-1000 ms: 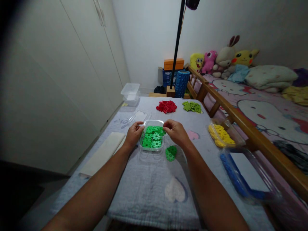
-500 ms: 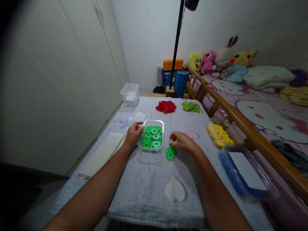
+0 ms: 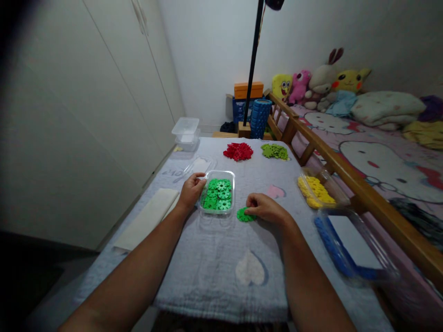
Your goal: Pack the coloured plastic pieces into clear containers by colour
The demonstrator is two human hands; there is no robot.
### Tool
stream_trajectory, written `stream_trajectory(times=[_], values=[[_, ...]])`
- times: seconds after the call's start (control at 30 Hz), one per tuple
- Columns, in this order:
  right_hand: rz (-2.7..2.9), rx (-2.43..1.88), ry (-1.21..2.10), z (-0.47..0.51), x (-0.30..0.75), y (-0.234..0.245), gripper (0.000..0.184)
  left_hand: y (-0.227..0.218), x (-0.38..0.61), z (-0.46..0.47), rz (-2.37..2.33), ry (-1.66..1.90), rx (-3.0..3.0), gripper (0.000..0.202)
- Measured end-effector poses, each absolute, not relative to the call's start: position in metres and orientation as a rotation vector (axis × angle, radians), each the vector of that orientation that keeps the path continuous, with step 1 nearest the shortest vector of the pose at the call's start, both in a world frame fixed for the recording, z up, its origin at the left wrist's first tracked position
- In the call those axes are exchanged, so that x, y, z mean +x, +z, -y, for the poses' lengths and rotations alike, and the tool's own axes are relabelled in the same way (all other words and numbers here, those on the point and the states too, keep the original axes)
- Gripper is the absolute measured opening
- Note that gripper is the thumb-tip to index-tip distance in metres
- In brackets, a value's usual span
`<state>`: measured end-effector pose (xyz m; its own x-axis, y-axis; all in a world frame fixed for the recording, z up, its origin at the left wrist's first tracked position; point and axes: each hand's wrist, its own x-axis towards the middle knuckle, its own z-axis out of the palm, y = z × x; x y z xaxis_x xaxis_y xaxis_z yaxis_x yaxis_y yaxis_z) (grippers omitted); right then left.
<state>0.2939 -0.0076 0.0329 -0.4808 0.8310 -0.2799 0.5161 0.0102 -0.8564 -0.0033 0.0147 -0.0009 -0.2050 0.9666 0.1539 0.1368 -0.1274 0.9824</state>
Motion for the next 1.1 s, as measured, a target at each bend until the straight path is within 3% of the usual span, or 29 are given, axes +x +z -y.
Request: stream_trajectory(times=[0.3, 0.53, 0.83, 1.1], values=[[1.882, -1.311, 1.438, 0.007, 0.296, 0.035, 0.029, 0.000, -0.003, -0.015, -1.383, 1.414, 1.282, 0.039], [1.752, -1.259, 1.298, 0.004, 0.288, 0.063, 0.038, 0.000, -0.003, -0.015, -1.384, 1.412, 1.276, 0.039], [1.851, -1.238, 1.079, 0.004, 0.227, 0.074, 0.028, -0.001, -0.003, -0.015, -1.395, 1.420, 1.280, 0.038], [1.980, -1.526, 0.797, -0.002, 0.274, 0.071, 0.020, 0.003, -0.002, -0.014, -1.398, 1.409, 1.288, 0.038]])
